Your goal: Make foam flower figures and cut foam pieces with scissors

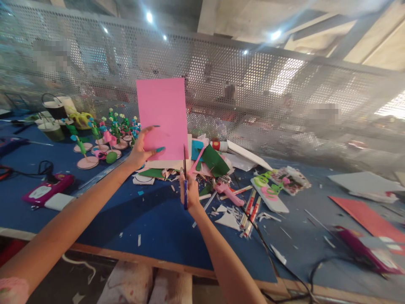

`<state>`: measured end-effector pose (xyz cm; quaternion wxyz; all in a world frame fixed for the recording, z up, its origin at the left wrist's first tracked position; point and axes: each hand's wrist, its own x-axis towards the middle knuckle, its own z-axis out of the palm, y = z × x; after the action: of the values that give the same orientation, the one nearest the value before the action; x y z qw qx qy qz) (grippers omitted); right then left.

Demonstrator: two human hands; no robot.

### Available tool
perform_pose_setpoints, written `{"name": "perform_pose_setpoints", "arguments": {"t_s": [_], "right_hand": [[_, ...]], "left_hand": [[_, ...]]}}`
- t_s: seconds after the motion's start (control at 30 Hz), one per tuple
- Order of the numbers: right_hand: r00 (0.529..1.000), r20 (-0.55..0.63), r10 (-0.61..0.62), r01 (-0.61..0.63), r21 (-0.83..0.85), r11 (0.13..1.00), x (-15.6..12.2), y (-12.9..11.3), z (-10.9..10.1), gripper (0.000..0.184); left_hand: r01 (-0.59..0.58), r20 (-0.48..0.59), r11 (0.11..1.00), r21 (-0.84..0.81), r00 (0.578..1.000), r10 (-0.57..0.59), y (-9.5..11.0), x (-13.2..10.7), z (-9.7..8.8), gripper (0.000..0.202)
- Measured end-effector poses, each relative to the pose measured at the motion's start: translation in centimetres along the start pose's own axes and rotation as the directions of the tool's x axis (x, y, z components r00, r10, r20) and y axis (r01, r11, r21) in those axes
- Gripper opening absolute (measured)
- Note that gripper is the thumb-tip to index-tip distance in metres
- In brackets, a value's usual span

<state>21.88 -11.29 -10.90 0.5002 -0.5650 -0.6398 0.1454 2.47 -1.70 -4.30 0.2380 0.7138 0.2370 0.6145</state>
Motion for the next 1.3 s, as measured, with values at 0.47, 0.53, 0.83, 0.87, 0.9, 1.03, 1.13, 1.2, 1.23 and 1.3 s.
{"name": "perform_pose_setpoints", "arguments": {"t_s": [0.47,0.53,0.83,0.87,0.9,1.03,1.13,1.2,1.23,1.3], "right_hand": [[0.996,-0.003,0.085,-0.083,0.147,0.986,0.0,1.8,0.5,0.051],[0.996,-0.006,0.092,-0.090,0.154,0.984,0.1,1.8,0.4,0.052],[0.993,-0.011,0.117,-0.114,0.158,0.981,0.2,1.3,0.0,0.055],[0.993,-0.008,0.121,-0.118,0.161,0.980,0.2,1.3,0.0,0.055],[0.992,-0.005,0.123,-0.121,0.164,0.979,0.2,1.3,0.0,0.055],[0.993,-0.006,0.119,-0.116,0.172,0.978,0.2,1.4,0.1,0.055],[0.993,-0.018,0.115,-0.110,0.165,0.980,0.2,1.4,0.1,0.054],[0.993,-0.022,0.115,-0.110,0.154,0.982,0.2,1.2,0.1,0.055],[0.993,-0.021,0.114,-0.109,0.148,0.983,0.2,1.2,0.1,0.055],[0.994,-0.017,0.112,-0.109,0.138,0.984,0.1,1.0,0.0,0.055]], "left_hand": [[0.012,0.071,1.000,-0.024,0.997,-0.011,-0.4,-0.7,0.8,0.071],[0.010,0.081,1.000,-0.023,0.997,-0.008,-0.4,-0.8,1.0,0.071],[0.005,0.106,1.000,-0.003,0.994,-0.005,0.0,-0.7,0.9,0.071],[0.006,0.109,1.000,-0.004,0.994,-0.005,0.0,-0.7,0.9,0.071],[0.004,0.109,1.000,-0.005,0.994,-0.003,0.0,-0.7,0.9,0.072],[-0.008,0.110,1.000,0.016,0.994,0.006,-0.1,-0.7,0.9,0.071],[-0.019,0.115,0.999,0.028,0.993,0.016,-0.2,-0.8,0.9,0.071],[-0.028,0.116,0.999,0.022,0.993,0.025,-0.3,-0.8,0.9,0.071],[-0.029,0.114,0.999,0.018,0.993,0.027,-0.3,-0.8,0.9,0.071],[-0.024,0.109,1.000,0.012,0.994,0.022,-0.3,-0.8,0.9,0.071]]}}
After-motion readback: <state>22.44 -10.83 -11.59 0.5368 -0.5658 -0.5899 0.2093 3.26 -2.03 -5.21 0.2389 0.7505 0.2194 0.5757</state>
